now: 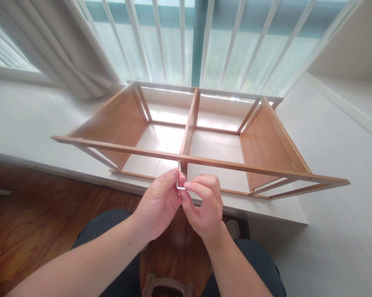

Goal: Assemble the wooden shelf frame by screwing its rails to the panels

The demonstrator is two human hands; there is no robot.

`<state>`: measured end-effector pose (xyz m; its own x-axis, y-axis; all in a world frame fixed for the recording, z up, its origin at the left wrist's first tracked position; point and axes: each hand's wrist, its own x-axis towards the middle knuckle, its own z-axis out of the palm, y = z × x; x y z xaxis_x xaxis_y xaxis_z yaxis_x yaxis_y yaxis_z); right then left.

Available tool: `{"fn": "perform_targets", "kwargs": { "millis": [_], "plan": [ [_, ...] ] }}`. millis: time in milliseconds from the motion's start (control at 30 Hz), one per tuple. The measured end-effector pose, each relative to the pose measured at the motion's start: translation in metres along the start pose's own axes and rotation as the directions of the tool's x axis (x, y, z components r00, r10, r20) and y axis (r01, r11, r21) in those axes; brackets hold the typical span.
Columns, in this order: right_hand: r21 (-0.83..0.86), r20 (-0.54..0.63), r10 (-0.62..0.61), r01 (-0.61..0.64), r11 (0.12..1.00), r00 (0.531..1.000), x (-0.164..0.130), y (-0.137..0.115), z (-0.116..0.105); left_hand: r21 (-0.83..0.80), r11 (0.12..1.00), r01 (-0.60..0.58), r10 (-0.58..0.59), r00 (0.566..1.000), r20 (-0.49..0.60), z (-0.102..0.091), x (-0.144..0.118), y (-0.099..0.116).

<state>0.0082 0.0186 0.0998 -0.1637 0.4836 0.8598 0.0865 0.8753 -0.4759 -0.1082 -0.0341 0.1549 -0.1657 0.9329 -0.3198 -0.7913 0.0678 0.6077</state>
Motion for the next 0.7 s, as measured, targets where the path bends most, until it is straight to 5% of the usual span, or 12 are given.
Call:
{"fn": "perform_targets", "kwargs": {
  "millis": [500,700],
  "plan": [
    [-0.092,0.135,-0.116,0.13,0.987,0.984,0.01,-0.005,0.001,-0.131,0.988,0.087,-0.094,0.994,-0.049,0.005,-0.002,0.007],
    [-0.111,0.084,-0.126,0.135,0.985,0.989,0.016,-0.008,0.005,-0.146,0.985,0.087,-0.096,0.994,-0.05,0.007,-0.003,0.007]
  ]
}}
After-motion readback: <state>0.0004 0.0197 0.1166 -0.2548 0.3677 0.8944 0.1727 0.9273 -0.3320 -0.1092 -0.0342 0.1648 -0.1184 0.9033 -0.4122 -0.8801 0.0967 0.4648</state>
